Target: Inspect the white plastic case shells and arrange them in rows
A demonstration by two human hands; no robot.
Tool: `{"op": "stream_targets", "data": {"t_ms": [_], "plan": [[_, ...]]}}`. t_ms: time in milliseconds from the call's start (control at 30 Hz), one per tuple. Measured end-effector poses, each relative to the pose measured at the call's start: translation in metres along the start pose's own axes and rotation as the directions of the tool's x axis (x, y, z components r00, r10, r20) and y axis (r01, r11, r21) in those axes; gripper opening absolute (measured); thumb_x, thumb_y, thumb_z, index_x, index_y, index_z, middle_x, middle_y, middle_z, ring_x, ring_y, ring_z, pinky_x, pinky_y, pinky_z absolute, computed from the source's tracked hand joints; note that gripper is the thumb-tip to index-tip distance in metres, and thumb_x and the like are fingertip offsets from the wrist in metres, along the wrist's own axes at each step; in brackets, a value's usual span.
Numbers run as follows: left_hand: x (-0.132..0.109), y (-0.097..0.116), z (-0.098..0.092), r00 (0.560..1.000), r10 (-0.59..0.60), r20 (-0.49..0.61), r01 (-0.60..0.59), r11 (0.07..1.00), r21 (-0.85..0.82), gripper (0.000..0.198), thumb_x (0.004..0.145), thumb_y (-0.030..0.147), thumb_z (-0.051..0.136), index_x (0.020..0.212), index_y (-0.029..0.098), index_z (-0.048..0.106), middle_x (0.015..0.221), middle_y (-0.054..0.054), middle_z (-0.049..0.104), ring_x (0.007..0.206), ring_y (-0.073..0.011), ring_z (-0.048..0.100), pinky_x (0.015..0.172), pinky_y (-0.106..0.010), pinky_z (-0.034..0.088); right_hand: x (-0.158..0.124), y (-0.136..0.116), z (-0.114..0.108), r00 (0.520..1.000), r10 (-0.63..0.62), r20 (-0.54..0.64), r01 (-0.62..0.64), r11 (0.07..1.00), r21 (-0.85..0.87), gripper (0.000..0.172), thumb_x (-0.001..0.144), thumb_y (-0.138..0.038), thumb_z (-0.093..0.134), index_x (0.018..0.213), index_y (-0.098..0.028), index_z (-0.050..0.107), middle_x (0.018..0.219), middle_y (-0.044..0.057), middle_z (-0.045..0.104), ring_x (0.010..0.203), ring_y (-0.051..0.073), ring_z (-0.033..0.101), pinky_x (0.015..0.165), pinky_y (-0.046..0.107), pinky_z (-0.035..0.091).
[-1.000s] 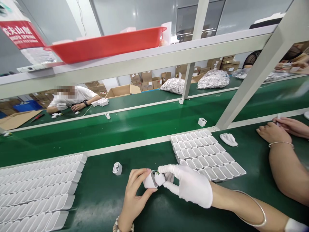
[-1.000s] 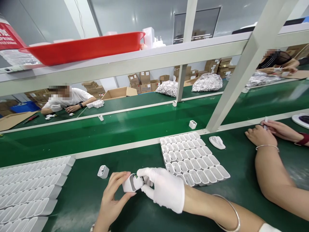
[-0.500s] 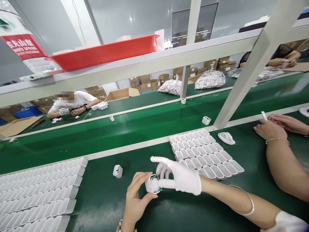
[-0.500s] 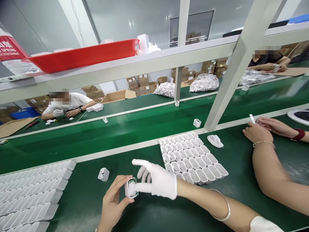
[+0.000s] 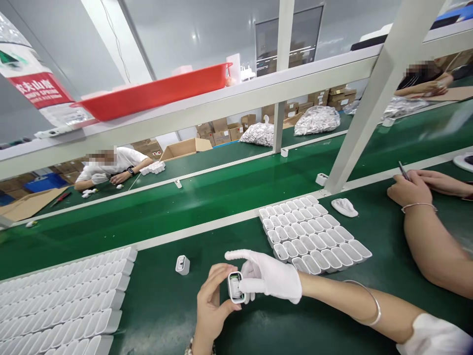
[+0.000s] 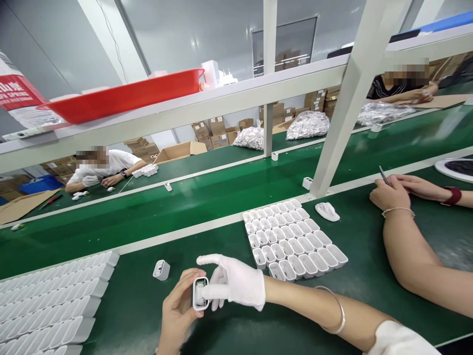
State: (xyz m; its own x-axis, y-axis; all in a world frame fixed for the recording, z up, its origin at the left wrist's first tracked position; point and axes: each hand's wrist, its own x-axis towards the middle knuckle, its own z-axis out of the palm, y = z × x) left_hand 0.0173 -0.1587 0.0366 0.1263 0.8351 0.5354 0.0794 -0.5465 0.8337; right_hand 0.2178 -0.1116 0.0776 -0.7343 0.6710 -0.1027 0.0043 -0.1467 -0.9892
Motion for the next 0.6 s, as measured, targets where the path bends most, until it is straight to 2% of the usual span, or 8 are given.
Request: {"op": "stream_targets", "data": {"t_ms": [133,233,267,333,433,533,600], "plan": [[0.0,0.001,0.003,0.998,-0.006,-0.07,0.008,1.0,0.027,0.041,0.086,0.039,0.078,0.126,0.037,0.069,0.118,-0.007,0.073,0.112,-0.0252,0.063,0.093,-0.036,0.056,-0.013,-0.012,0.002,0.987,-0.133,-0.088,0.094,0.932,-0.349,0.076,0.084,-0.049,0.072,0.148,-0.018,0.045,0.09,0.004,0.067,0.073,0.017,0.062,0.067,0.03,0.052],[-0.003,-0.002,0.01,0.988,-0.019,-0.15,0.042,0.987,0.155,0.043,0.085,0.028,0.079,0.127,0.035,0.069,0.12,-0.008,0.07,0.113,-0.0257,0.062,0.096,-0.037,0.054,-0.012,-0.004,0.011,0.969,-0.196,-0.149,0.106,0.879,-0.465,0.067,0.082,-0.04,0.072,0.142,-0.021,0.051,0.092,0.003,0.066,0.068,0.014,0.057,0.067,0.029,0.048],[-0.004,-0.002,0.013,0.984,-0.035,-0.174,0.07,0.977,0.199,0.044,0.086,0.027,0.078,0.129,0.034,0.067,0.12,-0.008,0.069,0.112,-0.026,0.062,0.096,-0.037,0.054,-0.009,0.002,0.014,0.966,-0.18,-0.187,0.084,0.898,-0.432,0.063,0.082,-0.038,0.072,0.14,-0.023,0.053,0.091,0.002,0.066,0.065,0.013,0.055,0.064,0.028,0.047],[-0.007,-0.001,0.019,0.976,-0.092,-0.196,0.138,0.961,0.239,0.049,0.088,0.03,0.075,0.135,0.032,0.062,0.121,-0.01,0.068,0.106,-0.0256,0.065,0.092,-0.038,0.056,-0.001,0.013,0.013,0.961,-0.083,-0.263,0.02,0.972,-0.236,0.055,0.081,-0.036,0.071,0.132,-0.024,0.055,0.084,-0.001,0.064,0.06,0.012,0.052,0.057,0.026,0.042],[-0.01,0.003,0.024,0.961,-0.184,-0.208,0.221,0.96,0.174,0.06,0.088,0.038,0.075,0.143,0.032,0.052,0.128,-0.012,0.064,0.1,-0.0244,0.067,0.088,-0.039,0.058,0.013,0.022,-0.004,0.966,0.09,-0.241,-0.076,0.995,0.066,0.045,0.077,-0.043,0.067,0.115,-0.021,0.057,0.07,-0.004,0.057,0.051,0.01,0.047,0.048,0.024,0.035],[-0.01,0.008,0.026,0.933,-0.24,-0.269,0.273,0.958,0.093,0.06,0.086,0.049,0.074,0.14,0.031,0.053,0.136,-0.013,0.059,0.105,-0.026,0.067,0.094,-0.043,0.057,0.026,0.013,-0.027,0.975,0.172,-0.143,-0.157,0.981,0.113,0.037,0.08,-0.051,0.047,0.093,-0.017,0.057,0.056,-0.006,0.044,0.041,0.01,0.038,0.042,0.023,0.027],[-0.009,0.009,0.027,0.913,-0.288,-0.288,0.318,0.946,0.061,0.057,0.086,0.054,0.072,0.136,0.03,0.056,0.134,-0.013,0.06,0.106,-0.0267,0.067,0.096,-0.045,0.057,0.031,0.005,-0.037,0.974,0.206,-0.098,-0.196,0.976,0.097,0.039,0.084,-0.051,0.039,0.088,-0.016,0.056,0.053,-0.006,0.039,0.039,0.01,0.036,0.04,0.023,0.027]]}}
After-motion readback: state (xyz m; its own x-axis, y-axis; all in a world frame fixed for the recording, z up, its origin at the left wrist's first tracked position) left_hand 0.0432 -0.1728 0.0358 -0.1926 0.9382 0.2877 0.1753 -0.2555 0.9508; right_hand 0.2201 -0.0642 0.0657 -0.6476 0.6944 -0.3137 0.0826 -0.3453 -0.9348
